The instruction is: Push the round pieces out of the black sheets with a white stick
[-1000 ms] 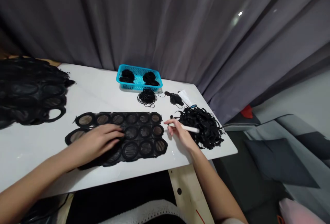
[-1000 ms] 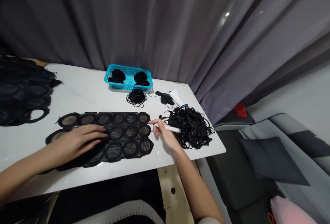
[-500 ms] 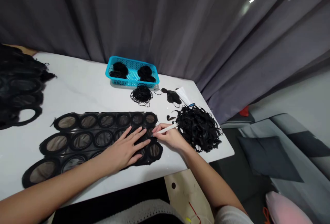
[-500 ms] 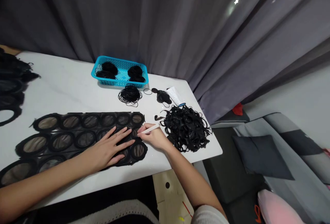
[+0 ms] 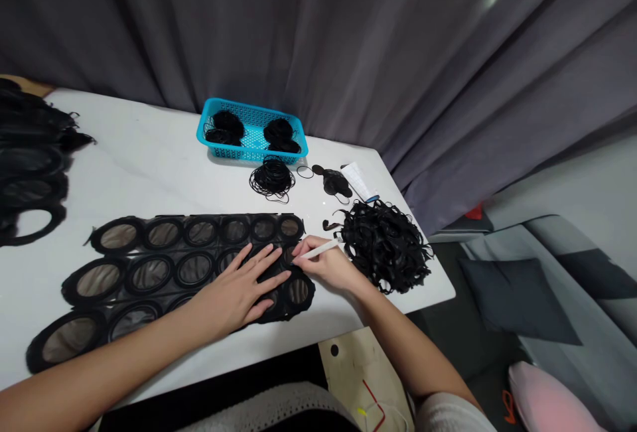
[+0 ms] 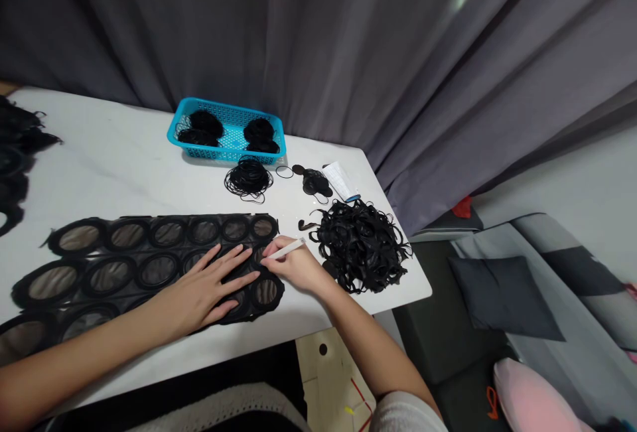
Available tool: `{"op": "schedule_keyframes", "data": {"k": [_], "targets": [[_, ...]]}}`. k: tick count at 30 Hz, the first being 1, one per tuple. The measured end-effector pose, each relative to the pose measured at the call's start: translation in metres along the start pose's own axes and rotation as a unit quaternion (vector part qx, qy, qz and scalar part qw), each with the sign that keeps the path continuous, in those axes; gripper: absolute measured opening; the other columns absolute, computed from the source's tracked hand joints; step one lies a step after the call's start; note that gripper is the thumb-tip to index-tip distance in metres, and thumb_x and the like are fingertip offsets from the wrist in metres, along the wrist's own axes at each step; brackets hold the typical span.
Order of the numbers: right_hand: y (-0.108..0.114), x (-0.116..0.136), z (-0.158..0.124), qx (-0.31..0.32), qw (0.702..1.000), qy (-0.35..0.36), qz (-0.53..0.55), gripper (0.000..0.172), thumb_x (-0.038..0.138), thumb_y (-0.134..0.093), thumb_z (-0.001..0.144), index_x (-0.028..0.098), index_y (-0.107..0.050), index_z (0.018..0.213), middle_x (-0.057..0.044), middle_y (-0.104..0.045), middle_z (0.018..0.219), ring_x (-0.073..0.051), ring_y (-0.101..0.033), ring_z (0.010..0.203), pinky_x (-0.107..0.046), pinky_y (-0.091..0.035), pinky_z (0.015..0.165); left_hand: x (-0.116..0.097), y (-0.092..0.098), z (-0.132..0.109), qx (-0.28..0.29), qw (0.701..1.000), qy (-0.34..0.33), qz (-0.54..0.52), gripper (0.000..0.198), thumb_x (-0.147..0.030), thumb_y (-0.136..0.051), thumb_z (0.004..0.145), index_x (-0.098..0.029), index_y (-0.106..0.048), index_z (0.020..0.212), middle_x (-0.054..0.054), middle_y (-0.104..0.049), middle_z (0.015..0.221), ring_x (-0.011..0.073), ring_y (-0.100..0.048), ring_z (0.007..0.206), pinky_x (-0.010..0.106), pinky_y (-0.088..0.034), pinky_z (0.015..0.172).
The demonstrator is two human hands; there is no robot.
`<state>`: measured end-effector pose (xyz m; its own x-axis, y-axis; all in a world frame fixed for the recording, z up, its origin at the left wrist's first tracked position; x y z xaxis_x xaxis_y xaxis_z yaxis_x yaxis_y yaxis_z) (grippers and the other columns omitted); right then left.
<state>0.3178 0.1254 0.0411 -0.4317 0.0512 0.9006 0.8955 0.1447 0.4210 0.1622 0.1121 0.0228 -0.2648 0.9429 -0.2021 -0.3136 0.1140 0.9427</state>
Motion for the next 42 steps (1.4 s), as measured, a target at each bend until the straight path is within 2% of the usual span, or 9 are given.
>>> {"op": "schedule_keyframes", "data": {"k": [6,8,11,14,18,22,35,39,42], "targets": [[-0.028,0.022,-0.011,0.006,0.938,0.117,-0.326,0.012,0.013,-0.051,0.095,0.021,-0.060,0.092,-0.012,-0.069,0.101,-0.026,-0.059,0.097,-0.038,-0.045,0.086,0.001,0.006,0.001,-0.022,0.999,0.020,-0.019,0.051,-0.038,-0.061,0.095,-0.037,-0.053,0.146,0.006,-0.024,0.168,0.0362,-0.027,0.152,0.056,-0.024,0.122],[-0.003,0.016,-0.002,-0.056,0.919,0.091,-0.379,0.014,0.012,-0.049,0.095,0.021,-0.059,0.089,-0.012,-0.068,0.093,-0.026,-0.058,0.090,-0.038,-0.043,0.083,0.001,0.005,0.000,-0.022,0.999,0.019,-0.016,0.053,-0.037,-0.061,0.095,-0.039,-0.051,0.147,0.005,-0.024,0.168,0.0360,-0.028,0.152,0.056,-0.025,0.121],[0.064,0.005,0.014,-0.218,0.915,0.021,-0.338,0.018,0.017,-0.044,0.097,0.021,-0.056,0.085,-0.011,-0.067,0.089,-0.024,-0.057,0.082,-0.035,-0.042,0.078,0.002,0.004,0.000,-0.022,0.999,0.022,-0.010,0.052,-0.043,-0.061,0.096,-0.041,-0.051,0.147,0.005,-0.027,0.167,0.0368,-0.029,0.151,0.056,-0.025,0.121],[0.085,0.000,0.033,-0.227,0.953,0.027,-0.197,0.018,0.028,-0.045,0.099,0.022,-0.057,0.086,-0.007,-0.070,0.094,-0.021,-0.060,0.081,-0.032,-0.043,0.077,0.006,0.006,0.008,-0.019,1.000,0.021,-0.001,0.052,-0.052,-0.058,0.097,-0.038,-0.051,0.147,0.008,-0.037,0.163,0.0354,-0.035,0.149,0.056,-0.024,0.121],[0.044,-0.001,0.053,-0.080,0.994,0.031,-0.066,0.019,0.036,-0.053,0.095,0.021,-0.060,0.086,-0.004,-0.072,0.096,-0.019,-0.063,0.086,-0.030,-0.045,0.079,0.024,0.009,0.024,-0.027,0.998,0.047,0.020,0.056,-0.052,-0.050,0.102,-0.021,-0.049,0.148,0.015,-0.043,0.158,0.0308,-0.036,0.149,0.050,-0.025,0.122],[0.014,-0.002,0.059,0.007,0.999,0.030,-0.022,0.020,0.036,-0.058,0.091,0.021,-0.056,0.078,-0.004,-0.071,0.100,-0.017,-0.061,0.085,-0.029,-0.044,0.078,0.037,0.002,0.028,-0.030,0.997,0.073,0.024,0.056,-0.052,-0.045,0.103,-0.020,-0.048,0.149,0.015,-0.040,0.160,0.0318,-0.033,0.150,0.052,-0.024,0.122],[0.016,-0.002,0.063,0.016,0.998,0.051,-0.040,0.020,0.028,-0.060,0.091,0.020,-0.054,0.074,-0.003,-0.066,0.099,-0.017,-0.060,0.089,-0.031,-0.046,0.082,0.034,-0.003,0.025,-0.035,0.995,0.082,0.044,0.054,-0.046,-0.049,0.103,-0.021,-0.047,0.150,0.013,-0.037,0.162,0.0313,-0.030,0.152,0.051,-0.019,0.124],[0.005,0.011,0.054,-0.002,0.985,0.111,-0.135,0.019,0.026,-0.056,0.096,0.021,-0.055,0.078,-0.006,-0.065,0.105,-0.019,-0.060,0.096,-0.034,-0.047,0.089,0.033,-0.002,0.024,-0.045,0.995,0.080,0.045,0.054,-0.046,-0.047,0.103,-0.020,-0.048,0.150,0.014,-0.037,0.162,0.0317,-0.029,0.152,0.051,-0.017,0.124],[-0.009,0.018,0.047,0.000,0.946,0.177,-0.272,0.014,0.021,-0.049,0.099,0.021,-0.058,0.089,-0.010,-0.066,0.106,-0.023,-0.058,0.100,-0.037,-0.045,0.092,0.033,-0.002,0.024,-0.043,0.995,0.080,0.038,0.054,-0.047,-0.047,0.103,-0.020,-0.048,0.150,0.013,-0.037,0.162,0.0313,-0.030,0.152,0.051,-0.018,0.124]]}}
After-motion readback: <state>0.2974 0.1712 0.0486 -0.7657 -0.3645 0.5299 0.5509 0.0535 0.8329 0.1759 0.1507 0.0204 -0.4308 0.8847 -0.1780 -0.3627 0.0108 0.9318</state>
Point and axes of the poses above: each hand's wrist, its own z-axis towards the middle knuckle, its own y-axis out of the back of the hand, x = y × z, the point moved 9 cm from there along z, towards the middle knuckle
